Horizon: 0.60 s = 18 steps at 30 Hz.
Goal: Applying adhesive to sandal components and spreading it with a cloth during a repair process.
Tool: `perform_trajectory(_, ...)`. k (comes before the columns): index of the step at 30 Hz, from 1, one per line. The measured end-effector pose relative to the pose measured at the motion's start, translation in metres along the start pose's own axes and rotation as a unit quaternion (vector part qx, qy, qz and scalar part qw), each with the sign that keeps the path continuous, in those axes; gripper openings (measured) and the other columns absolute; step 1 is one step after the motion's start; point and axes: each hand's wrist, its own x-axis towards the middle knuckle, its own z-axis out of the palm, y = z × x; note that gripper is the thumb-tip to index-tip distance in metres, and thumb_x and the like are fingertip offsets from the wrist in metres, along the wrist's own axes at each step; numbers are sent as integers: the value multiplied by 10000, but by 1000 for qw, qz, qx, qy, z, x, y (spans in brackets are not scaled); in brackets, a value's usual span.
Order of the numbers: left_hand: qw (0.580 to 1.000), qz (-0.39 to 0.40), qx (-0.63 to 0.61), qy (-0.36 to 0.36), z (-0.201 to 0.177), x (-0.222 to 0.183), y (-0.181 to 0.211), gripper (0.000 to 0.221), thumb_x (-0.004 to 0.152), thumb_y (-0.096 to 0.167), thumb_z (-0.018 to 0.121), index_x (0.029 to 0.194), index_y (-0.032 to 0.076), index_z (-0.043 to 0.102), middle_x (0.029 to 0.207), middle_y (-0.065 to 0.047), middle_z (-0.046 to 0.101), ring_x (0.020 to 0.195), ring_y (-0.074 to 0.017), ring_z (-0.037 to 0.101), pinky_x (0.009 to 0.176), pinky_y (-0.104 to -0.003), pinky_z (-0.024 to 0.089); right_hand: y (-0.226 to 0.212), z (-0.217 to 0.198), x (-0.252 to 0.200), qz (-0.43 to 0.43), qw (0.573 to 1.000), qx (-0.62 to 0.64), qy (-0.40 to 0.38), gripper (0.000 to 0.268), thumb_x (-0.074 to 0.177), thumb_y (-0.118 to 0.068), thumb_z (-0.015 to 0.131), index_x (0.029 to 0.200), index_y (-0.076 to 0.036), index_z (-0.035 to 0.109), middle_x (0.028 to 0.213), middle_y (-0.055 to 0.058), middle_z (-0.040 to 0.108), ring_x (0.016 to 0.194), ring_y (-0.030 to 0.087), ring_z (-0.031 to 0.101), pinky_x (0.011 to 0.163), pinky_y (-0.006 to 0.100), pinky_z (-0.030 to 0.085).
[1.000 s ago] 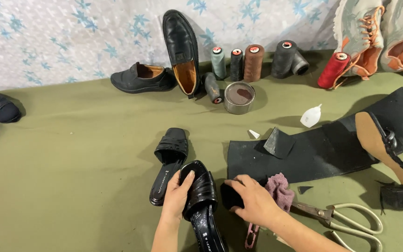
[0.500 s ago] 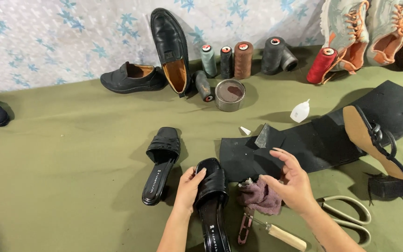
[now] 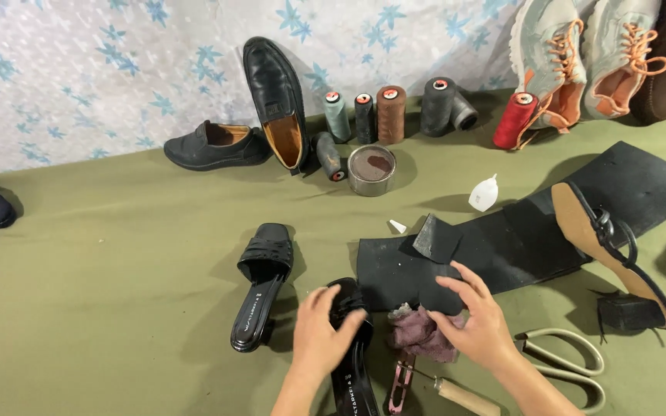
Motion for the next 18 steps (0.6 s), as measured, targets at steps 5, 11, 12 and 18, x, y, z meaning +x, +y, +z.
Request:
perform_trajectory(5, 971, -47, 147, -182, -6, -32, 56, 1047, 915, 676, 717, 1658, 306, 80, 1732, -123, -134, 1591, -340, -53, 1275, -598, 63, 23, -10, -8, 105, 989, -83, -54, 565, 767, -351, 826, 1302, -384, 649, 1619, -164, 429, 557, 175, 558, 721, 359, 572)
perform_trajectory(11, 975, -11, 146, -167, 10, -22, 35, 811, 983, 574, 614, 1627, 285, 215, 1726, -99, 47, 1593, -330, 6, 1249, -629, 89, 25, -7, -14, 93, 981, -150, -84, 482, 836, -369, 747, 1303, -365, 626, 1662, -112, 349, 395, 164, 492, 531, 343, 549)
perform_trajectory(12, 976, -10, 146, -164, 9, -21, 36, 811, 983, 574, 614, 1627, 285, 215, 1726, -99, 47, 1593, -330, 6, 1249, -629, 89, 28, -5, -14, 90, 981, -149, -83, 482, 836, -369, 747, 1303, -365, 626, 1662, -112, 349, 395, 164, 492, 531, 343, 549)
perform_trajectory(18, 977, -22, 143, -157, 3, -24, 45, 851, 938, 516, 693, 1621, 291, 237, 1734, -53, 53, 1604, -283, -5, 1252, -607, 126, 42, 7, -20, 9, 980, -197, -34, 493, 816, -478, 756, 1263, -300, 650, 1629, -12, 406, 424, 154, 672, 553, 394, 613)
